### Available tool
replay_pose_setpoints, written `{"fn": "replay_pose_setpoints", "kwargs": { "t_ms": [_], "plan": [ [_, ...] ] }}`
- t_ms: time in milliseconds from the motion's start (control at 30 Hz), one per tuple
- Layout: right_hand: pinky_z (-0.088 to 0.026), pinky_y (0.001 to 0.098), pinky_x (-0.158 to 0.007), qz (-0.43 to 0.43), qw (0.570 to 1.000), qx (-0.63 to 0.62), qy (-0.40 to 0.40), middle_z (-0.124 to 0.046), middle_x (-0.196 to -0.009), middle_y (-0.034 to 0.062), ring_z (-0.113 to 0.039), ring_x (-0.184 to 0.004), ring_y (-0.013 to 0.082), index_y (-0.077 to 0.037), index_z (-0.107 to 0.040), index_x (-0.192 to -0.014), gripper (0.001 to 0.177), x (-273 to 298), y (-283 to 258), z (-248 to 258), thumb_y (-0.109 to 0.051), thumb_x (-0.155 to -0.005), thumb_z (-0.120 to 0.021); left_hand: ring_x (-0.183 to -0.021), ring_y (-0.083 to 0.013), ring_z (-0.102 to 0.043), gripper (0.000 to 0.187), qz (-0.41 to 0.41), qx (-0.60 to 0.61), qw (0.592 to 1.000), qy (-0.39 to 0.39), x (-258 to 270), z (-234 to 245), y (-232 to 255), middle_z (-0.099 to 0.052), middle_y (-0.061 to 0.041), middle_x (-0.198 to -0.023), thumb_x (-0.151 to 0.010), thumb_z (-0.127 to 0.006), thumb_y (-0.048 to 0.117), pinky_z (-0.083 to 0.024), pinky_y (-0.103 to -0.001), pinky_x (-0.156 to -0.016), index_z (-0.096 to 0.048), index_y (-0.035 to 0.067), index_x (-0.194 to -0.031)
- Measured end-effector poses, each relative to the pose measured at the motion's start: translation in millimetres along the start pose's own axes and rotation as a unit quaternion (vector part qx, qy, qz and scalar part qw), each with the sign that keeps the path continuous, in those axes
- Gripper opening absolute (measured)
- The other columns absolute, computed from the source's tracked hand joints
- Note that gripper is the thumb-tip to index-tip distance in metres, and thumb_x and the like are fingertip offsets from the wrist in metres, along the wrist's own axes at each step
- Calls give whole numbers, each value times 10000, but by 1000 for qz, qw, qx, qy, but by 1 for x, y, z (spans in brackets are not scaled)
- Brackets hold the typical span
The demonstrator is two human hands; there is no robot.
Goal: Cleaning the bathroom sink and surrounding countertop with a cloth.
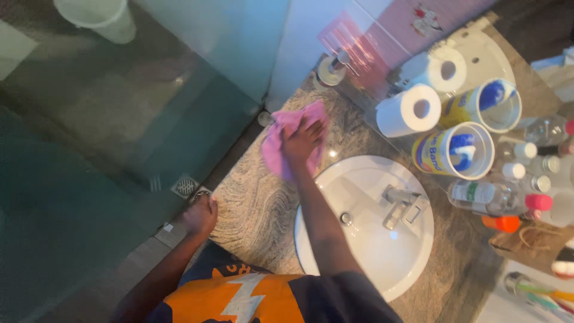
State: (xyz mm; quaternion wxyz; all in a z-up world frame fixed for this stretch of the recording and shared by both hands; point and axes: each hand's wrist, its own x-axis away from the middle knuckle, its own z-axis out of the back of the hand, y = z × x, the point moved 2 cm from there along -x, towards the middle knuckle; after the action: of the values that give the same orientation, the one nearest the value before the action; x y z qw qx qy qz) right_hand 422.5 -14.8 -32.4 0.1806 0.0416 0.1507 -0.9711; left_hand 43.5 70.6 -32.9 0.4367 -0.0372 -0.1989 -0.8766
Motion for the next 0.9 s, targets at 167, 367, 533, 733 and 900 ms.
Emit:
{"fn": "replay_pose_setpoints", "kwargs": {
  "t_ms": [167, 367, 533, 733, 900],
  "plan": [
    [-228, 736, -1151, 102, 994, 35, -15, -237, -1644, 345, -162, -1547, 547, -141, -403, -1589, 875, -93, 10, -7, -681, -918, -557, -743, -414, -713, 371, 31, 20, 999, -3, -1, -6, 4, -713, -189, -901, -993, -506, 424, -550, -577, -681, -646, 81, -1020],
    [-230, 723, -1142, 195, 974, -53, -107, -319, -1622, 275, -246, -1507, 478, -159, -478, -1537, 752, -103, -3, -4, -502, -878, -596, -766, -382, -686, 356, -4, 70, 996, 51, -1, -5, 1, -687, -181, -880, -987, -550, 403, -551, -532, -682, -661, 66, -1010],
    [-409, 547, -1156, 315, 920, -206, -112, -621, -1388, 183, -505, -1377, 389, -74, -645, -1321, 528, -13, -37, -12, -404, -911, -618, -867, -357, -681, 401, -9, 85, 996, 25, -1, -8, 5, -682, -175, -1002, -993, -550, 414, -553, -508, -747, -664, 61, -1146],
    [-283, 564, -1178, 393, 897, -78, -185, -674, -1120, 116, -565, -1193, 310, -77, -730, -1065, 464, 116, -111, 21, -472, -841, -630, -1087, -419, -616, 446, -8, 171, 980, 104, 5, 3, 1, -637, -232, -1177, -1032, -542, 347, -493, -537, -907, -572, 9, -1323],
    [-338, 558, -1032, 396, 882, -85, -243, -654, -1144, 131, -540, -1203, 348, -76, -719, -1044, 487, 183, -127, 23, -505, -825, -646, -1169, -446, -568, 463, -52, 241, 949, 199, 10, 6, -1, -615, -232, -1256, -1012, -596, 294, -431, -538, -1009, -538, -17, -1351]
  ]
}}
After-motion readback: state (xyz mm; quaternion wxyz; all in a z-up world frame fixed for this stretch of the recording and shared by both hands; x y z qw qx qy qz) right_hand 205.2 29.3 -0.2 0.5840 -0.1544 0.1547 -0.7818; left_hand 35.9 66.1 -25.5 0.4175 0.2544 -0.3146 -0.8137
